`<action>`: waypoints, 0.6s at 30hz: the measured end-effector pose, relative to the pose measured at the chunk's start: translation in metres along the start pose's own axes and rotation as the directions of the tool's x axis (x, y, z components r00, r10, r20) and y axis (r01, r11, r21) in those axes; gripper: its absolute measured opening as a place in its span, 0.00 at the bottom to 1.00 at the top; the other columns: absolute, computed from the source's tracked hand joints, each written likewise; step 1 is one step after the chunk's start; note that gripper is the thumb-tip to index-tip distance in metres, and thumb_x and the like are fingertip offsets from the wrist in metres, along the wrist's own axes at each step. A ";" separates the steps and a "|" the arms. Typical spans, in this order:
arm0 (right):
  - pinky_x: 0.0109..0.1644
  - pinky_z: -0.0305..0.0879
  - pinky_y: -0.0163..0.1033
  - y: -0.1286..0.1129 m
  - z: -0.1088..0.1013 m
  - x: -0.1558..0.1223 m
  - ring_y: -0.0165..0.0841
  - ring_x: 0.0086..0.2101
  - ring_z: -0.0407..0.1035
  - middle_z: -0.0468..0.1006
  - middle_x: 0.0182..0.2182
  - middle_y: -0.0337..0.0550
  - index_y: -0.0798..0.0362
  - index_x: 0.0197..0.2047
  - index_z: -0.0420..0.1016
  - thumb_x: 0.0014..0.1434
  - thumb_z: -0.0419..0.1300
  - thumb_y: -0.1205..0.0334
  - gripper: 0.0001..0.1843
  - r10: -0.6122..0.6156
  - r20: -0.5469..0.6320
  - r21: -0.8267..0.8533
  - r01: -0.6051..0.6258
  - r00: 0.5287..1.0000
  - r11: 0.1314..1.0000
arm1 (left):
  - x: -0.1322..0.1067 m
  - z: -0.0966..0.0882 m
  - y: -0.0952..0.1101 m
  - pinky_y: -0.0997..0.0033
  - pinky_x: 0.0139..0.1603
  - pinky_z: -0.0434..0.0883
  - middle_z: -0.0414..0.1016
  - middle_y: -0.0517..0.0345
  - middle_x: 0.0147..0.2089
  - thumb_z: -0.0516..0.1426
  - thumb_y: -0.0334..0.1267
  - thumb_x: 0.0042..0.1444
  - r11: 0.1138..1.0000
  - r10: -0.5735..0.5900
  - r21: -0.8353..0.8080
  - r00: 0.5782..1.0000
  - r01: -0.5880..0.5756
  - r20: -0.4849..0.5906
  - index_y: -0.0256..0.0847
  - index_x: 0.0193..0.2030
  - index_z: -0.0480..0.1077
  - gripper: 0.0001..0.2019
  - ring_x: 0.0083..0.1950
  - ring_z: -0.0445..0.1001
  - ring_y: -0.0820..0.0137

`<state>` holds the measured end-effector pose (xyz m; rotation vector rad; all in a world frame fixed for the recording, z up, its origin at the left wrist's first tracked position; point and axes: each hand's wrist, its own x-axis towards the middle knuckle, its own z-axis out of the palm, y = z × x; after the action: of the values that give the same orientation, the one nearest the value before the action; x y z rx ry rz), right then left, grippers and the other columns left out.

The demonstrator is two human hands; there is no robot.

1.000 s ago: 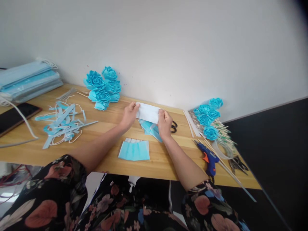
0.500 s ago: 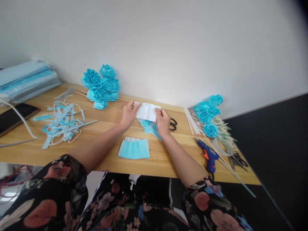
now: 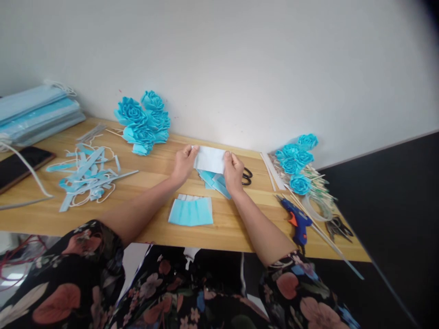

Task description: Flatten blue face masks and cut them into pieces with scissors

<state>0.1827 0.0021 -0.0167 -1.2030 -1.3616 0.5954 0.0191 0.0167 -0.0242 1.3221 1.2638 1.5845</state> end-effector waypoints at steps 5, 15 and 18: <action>0.30 0.48 0.35 -0.001 0.001 -0.001 0.26 0.25 0.46 0.49 0.22 0.31 0.49 0.24 0.50 0.64 0.51 0.41 0.26 0.000 0.036 0.032 -0.001 0.999 0.999 | 0.000 -0.003 0.005 0.72 0.27 0.51 0.52 0.64 0.23 0.53 0.44 0.63 0.993 0.042 0.107 0.999 -0.042 -0.001 0.41 0.24 0.53 0.19 0.27 0.54 0.75; 0.31 0.50 0.35 -0.007 0.000 -0.001 0.27 0.25 0.50 0.53 0.21 0.31 0.49 0.23 0.51 0.66 0.50 0.45 0.24 -0.061 -0.050 -0.071 0.057 0.997 0.996 | -0.004 0.001 0.011 0.73 0.27 0.52 0.50 0.64 0.23 0.53 0.42 0.63 0.998 0.017 0.062 1.000 -0.017 -0.008 0.41 0.24 0.53 0.19 0.26 0.52 0.76; 0.31 0.50 0.35 -0.009 -0.001 -0.001 0.27 0.25 0.49 0.52 0.21 0.31 0.49 0.24 0.51 0.66 0.49 0.46 0.23 -0.082 -0.056 -0.083 0.077 0.995 0.994 | -0.002 0.001 0.010 0.74 0.26 0.52 0.51 0.65 0.23 0.53 0.42 0.62 1.000 -0.014 -0.003 1.000 0.014 -0.006 0.40 0.24 0.54 0.18 0.26 0.52 0.77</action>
<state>0.1804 -0.0020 -0.0085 -1.2155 -1.3878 0.4486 0.0213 0.0124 -0.0150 1.3051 1.2713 1.5815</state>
